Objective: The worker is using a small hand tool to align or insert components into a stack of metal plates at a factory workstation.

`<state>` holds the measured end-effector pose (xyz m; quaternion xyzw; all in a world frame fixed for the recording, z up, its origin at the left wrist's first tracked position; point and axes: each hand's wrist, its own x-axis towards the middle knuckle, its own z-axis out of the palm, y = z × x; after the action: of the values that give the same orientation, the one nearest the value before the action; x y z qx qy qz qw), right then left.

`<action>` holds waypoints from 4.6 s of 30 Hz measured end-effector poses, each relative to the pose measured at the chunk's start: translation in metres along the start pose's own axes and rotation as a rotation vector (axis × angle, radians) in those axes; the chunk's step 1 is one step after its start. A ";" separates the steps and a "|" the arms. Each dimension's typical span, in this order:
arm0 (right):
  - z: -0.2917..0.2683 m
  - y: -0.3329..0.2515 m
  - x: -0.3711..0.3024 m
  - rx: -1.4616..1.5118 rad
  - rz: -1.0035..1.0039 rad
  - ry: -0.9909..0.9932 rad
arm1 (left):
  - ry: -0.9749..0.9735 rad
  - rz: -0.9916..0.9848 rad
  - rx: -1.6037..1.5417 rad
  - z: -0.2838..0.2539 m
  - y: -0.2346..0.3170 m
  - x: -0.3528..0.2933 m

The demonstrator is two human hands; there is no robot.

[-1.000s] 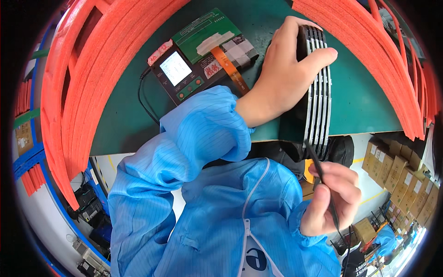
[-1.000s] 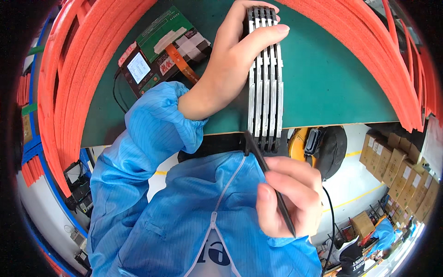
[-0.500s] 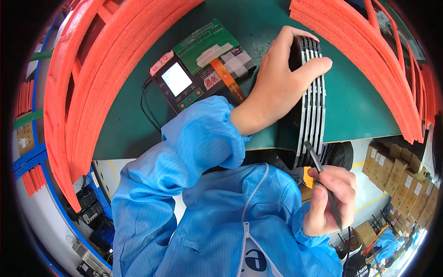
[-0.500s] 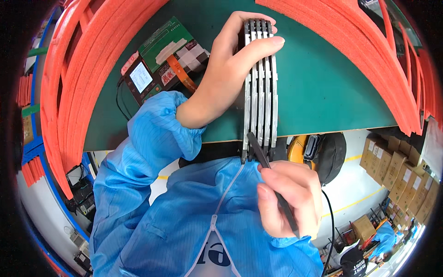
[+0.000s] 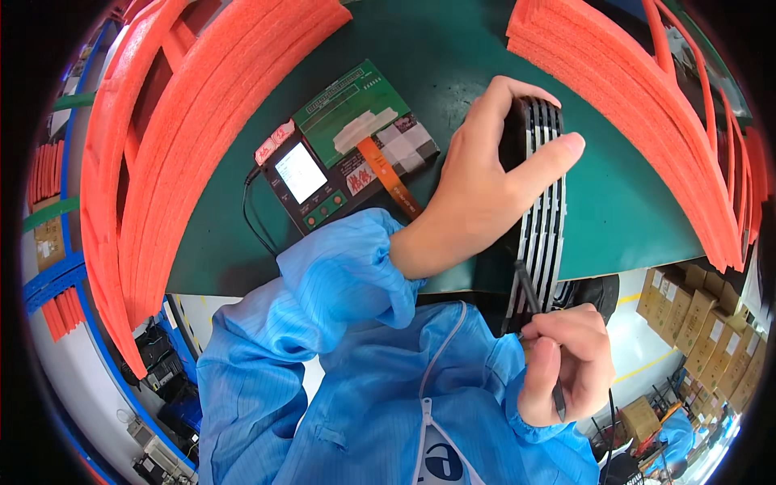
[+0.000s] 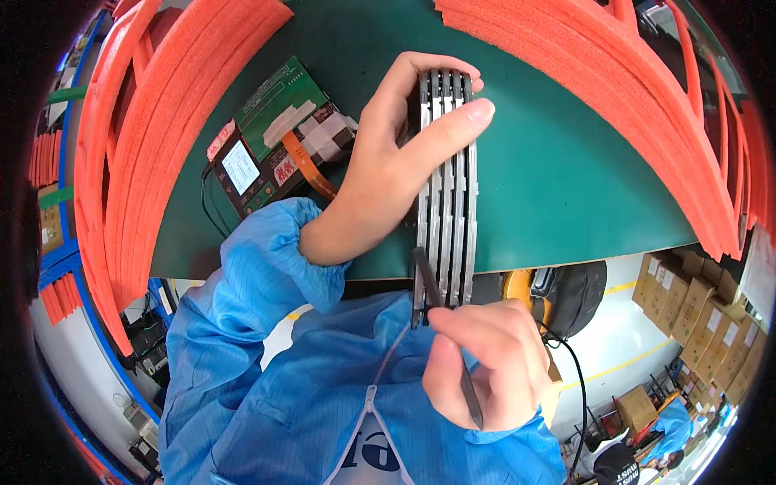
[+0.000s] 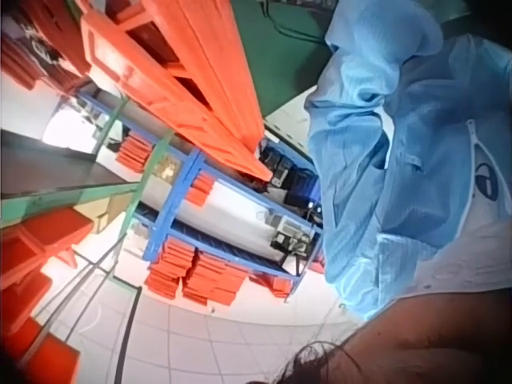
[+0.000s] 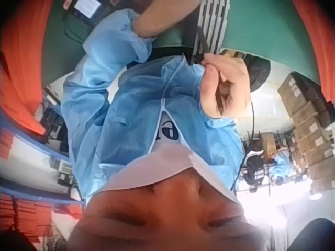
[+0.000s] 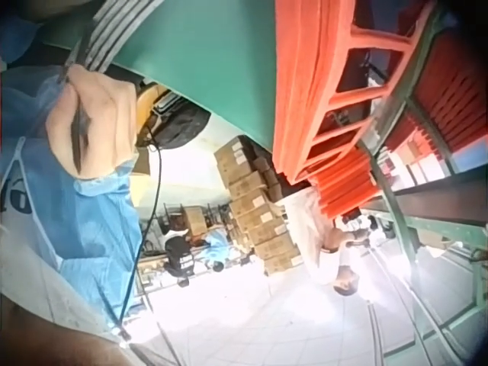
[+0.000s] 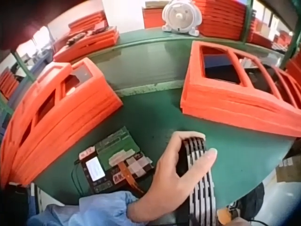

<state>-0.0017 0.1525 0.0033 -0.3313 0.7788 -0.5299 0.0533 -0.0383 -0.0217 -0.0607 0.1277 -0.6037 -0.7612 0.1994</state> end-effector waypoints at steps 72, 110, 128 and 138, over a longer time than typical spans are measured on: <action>0.020 0.013 0.038 0.157 0.163 0.114 | -0.074 -0.079 -0.101 -0.003 0.004 -0.001; 0.017 0.018 0.060 0.137 0.104 0.041 | -0.247 0.092 0.144 -0.020 0.004 -0.005; -0.025 0.070 0.034 0.338 0.401 0.366 | -0.132 -0.087 0.002 -0.009 0.013 -0.002; -0.034 0.078 0.038 -0.084 0.146 0.179 | -0.112 -0.063 0.005 -0.008 0.016 -0.002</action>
<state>-0.0817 0.1749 -0.0391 -0.2270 0.8241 -0.5189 0.0081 -0.0305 -0.0303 -0.0471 0.1047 -0.6115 -0.7715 0.1408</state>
